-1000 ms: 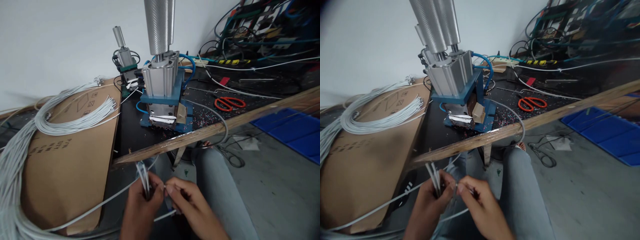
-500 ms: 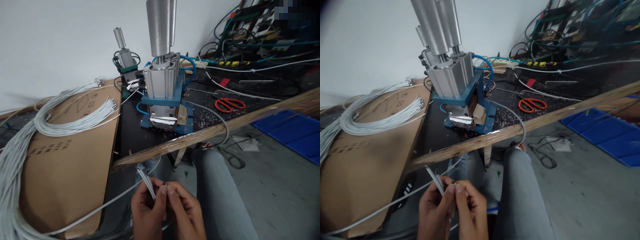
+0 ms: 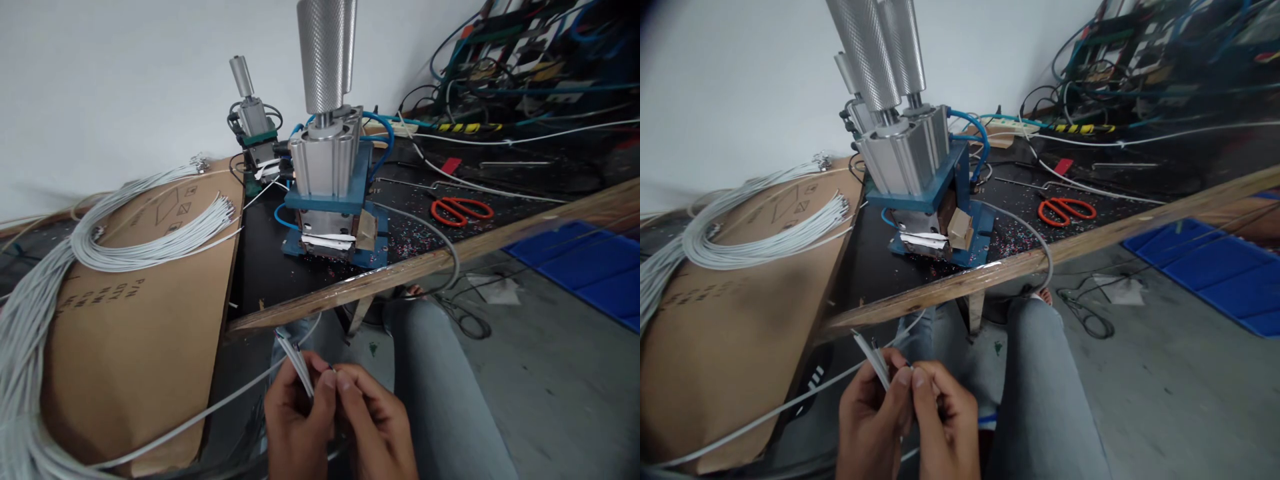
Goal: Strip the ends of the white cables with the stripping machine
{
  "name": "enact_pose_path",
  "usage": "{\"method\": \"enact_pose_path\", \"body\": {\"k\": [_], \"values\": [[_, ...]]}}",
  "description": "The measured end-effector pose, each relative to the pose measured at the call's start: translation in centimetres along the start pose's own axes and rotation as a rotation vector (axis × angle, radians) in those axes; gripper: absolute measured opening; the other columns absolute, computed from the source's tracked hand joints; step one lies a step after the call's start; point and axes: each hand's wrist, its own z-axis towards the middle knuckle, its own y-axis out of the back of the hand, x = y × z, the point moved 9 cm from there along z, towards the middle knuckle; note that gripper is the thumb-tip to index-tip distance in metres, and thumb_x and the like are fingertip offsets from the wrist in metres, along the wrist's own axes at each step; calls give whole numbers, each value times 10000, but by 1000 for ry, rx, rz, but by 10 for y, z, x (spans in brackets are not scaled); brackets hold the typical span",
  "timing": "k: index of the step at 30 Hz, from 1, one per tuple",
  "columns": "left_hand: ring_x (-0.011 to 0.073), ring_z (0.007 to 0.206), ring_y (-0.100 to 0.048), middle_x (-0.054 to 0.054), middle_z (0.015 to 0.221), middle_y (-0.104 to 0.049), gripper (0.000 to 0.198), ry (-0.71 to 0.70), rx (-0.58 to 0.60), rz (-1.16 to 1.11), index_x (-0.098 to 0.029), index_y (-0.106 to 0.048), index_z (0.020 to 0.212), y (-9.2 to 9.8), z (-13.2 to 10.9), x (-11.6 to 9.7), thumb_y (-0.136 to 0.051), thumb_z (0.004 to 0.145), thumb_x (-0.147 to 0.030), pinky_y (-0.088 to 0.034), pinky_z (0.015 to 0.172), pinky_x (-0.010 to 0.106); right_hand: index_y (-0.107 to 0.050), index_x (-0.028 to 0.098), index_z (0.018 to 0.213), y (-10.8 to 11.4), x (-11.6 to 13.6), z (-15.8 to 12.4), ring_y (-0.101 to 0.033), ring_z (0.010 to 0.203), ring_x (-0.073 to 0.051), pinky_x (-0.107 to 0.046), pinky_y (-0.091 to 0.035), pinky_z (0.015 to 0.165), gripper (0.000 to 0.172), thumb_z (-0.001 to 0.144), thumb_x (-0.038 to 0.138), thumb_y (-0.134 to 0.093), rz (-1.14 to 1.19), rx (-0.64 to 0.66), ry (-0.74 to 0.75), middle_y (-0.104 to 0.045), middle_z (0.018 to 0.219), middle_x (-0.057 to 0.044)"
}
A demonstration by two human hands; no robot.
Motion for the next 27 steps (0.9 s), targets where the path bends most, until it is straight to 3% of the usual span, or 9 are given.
{"method": "enact_pose_path", "body": {"k": [9,17,27], "values": [[40,486,-375,-83,543,-527,450,-89,-56,30,-192,-712,686,6,-3,-5,-946,579,-561,-322,439,89,-742,194,782,-4,7,-4,-393,694,-131,-253,-338,638,429,849,618,-730,39,-144,24,-449,675,18],[31,464,-245,-110,501,-379,446,-19,-10,-13,-192,-724,696,1,-1,1,-938,594,-569,-251,411,74,-765,203,826,-5,5,-3,-391,644,-107,-234,-321,598,405,830,608,-759,85,-104,-32,-452,639,28],[-17,366,-296,-105,440,-440,501,41,-17,-62,-165,-759,710,-5,-3,-1,-975,498,-564,-263,377,55,-771,176,769,-3,9,-3,-397,593,-82,-176,-311,540,509,735,683,-803,84,-163,-48,-494,596,25]]}}
